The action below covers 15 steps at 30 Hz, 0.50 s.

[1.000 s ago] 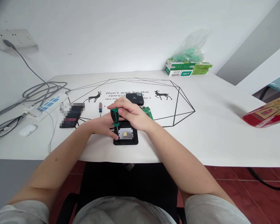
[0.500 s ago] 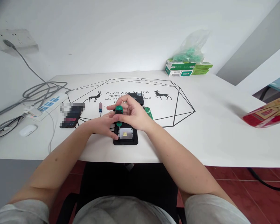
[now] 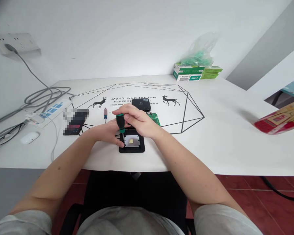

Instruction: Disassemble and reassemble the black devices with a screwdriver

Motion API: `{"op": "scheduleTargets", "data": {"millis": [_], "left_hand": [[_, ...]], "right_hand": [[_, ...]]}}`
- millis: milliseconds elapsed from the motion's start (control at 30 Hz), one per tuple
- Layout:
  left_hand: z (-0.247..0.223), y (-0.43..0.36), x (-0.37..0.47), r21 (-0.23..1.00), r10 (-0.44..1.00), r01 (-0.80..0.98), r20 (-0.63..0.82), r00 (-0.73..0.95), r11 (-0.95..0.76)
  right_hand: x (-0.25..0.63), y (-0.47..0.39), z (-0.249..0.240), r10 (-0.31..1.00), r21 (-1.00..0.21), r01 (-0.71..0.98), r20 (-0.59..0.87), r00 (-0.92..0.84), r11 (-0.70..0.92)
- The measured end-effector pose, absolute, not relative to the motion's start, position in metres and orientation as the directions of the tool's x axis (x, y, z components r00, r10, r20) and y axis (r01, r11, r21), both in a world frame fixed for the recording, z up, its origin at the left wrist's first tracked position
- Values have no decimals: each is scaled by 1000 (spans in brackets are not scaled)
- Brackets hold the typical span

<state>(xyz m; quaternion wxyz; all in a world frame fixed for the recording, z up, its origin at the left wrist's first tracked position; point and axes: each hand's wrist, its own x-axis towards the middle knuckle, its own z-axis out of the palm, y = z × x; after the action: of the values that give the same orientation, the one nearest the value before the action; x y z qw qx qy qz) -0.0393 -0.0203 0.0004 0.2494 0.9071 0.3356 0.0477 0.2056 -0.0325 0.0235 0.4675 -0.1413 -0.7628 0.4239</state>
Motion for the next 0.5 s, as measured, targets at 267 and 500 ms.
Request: {"op": "scheduleTargets", "data": {"millis": [267,500], "left_hand": [[7,-23,-35,461,652,644,-170,739,-610],[9,-28,-34,431,678,646,-101,728,-630]], "right_hand": [[199,-38,18,700,-863,-346,503,-508,369],[196,-37,17,747,-857,-322,511,-425,402]]}}
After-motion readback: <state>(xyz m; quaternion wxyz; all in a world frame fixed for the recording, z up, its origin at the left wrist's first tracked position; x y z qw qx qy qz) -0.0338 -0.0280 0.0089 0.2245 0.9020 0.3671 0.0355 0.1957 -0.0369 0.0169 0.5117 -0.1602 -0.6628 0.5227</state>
